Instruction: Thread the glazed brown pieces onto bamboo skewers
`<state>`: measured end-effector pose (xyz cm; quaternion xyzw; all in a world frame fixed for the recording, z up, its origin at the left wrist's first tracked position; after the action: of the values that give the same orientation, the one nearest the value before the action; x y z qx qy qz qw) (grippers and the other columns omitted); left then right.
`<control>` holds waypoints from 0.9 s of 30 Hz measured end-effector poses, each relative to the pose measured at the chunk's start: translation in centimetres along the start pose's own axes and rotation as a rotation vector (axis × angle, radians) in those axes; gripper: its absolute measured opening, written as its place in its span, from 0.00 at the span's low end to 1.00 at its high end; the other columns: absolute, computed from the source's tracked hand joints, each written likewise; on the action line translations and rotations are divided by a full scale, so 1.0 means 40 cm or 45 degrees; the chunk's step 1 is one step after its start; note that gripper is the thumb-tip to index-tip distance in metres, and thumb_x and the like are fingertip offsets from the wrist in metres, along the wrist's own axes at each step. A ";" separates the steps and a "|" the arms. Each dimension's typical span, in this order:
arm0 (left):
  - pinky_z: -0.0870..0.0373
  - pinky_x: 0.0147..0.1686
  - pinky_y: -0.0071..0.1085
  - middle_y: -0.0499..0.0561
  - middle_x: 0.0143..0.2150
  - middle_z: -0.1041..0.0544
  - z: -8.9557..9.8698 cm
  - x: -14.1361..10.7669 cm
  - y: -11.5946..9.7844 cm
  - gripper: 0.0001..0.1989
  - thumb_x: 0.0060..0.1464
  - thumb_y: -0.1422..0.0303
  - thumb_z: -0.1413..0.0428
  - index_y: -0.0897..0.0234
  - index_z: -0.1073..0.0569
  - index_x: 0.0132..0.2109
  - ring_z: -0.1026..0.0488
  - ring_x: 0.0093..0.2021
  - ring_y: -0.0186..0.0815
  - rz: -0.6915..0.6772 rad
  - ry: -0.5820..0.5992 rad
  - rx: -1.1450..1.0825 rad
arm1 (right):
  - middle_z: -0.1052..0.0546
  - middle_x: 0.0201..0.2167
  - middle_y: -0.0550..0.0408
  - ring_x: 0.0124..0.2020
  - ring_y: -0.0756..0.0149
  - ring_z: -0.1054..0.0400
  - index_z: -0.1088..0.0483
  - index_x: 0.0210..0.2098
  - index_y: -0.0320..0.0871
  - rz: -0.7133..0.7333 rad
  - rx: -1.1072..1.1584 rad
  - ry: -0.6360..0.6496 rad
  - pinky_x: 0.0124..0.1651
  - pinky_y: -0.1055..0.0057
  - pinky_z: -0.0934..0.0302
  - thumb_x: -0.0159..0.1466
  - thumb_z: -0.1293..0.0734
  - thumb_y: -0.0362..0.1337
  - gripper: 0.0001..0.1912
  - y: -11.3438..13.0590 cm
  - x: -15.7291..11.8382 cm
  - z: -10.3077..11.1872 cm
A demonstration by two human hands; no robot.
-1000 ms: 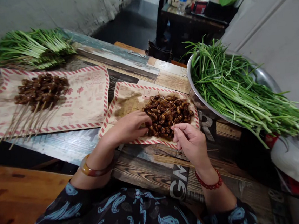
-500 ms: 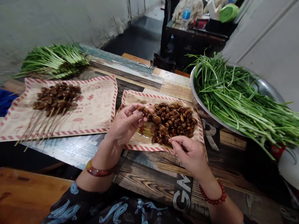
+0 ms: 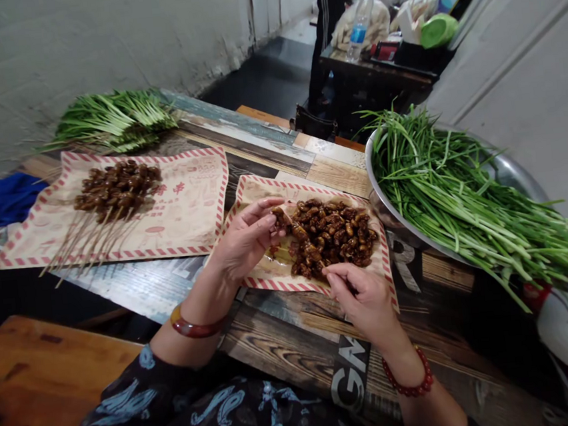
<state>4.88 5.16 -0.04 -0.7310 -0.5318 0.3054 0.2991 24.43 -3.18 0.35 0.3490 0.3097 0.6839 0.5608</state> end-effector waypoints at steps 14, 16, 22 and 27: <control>0.38 0.21 0.24 0.50 0.28 0.24 -0.008 -0.005 -0.004 0.19 0.54 0.58 0.40 0.66 0.23 0.48 0.31 0.23 0.28 -0.075 -0.009 0.241 | 0.26 0.20 0.59 0.16 0.74 0.36 0.24 0.39 0.43 -0.020 0.000 0.026 0.18 0.77 0.42 0.67 0.37 0.41 0.11 -0.007 0.001 -0.006; 0.39 0.21 0.23 0.50 0.26 0.25 -0.009 -0.006 -0.008 0.19 0.56 0.57 0.42 0.64 0.24 0.49 0.32 0.22 0.27 -0.125 -0.027 0.295 | 0.26 0.19 0.60 0.16 0.74 0.36 0.24 0.38 0.43 -0.016 0.005 0.026 0.18 0.77 0.42 0.67 0.37 0.41 0.11 -0.006 0.002 -0.007; 0.39 0.22 0.24 0.52 0.28 0.24 -0.027 -0.013 -0.011 0.23 0.56 0.53 0.44 0.67 0.24 0.51 0.32 0.22 0.26 -0.069 0.114 0.278 | 0.27 0.19 0.60 0.14 0.75 0.38 0.24 0.39 0.43 -0.055 0.021 -0.002 0.18 0.77 0.43 0.67 0.37 0.42 0.12 -0.009 0.002 -0.001; 0.38 0.25 0.23 0.50 0.31 0.23 -0.031 -0.015 -0.011 0.25 0.50 0.65 0.37 0.64 0.26 0.55 0.33 0.24 0.25 -0.088 0.159 0.361 | 0.28 0.18 0.61 0.14 0.75 0.38 0.25 0.40 0.43 -0.094 0.036 -0.012 0.19 0.77 0.42 0.67 0.36 0.43 0.12 -0.013 0.000 0.004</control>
<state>5.43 4.55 1.17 -0.6802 -0.4885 0.3211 0.4422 24.84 -3.08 -0.01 0.3483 0.3295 0.6566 0.5822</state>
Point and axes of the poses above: each hand's wrist, its own x-axis towards the middle knuckle, its own z-axis out of the back of the hand, y = z × x, the point moved 7 cm from there along x, towards the middle knuckle
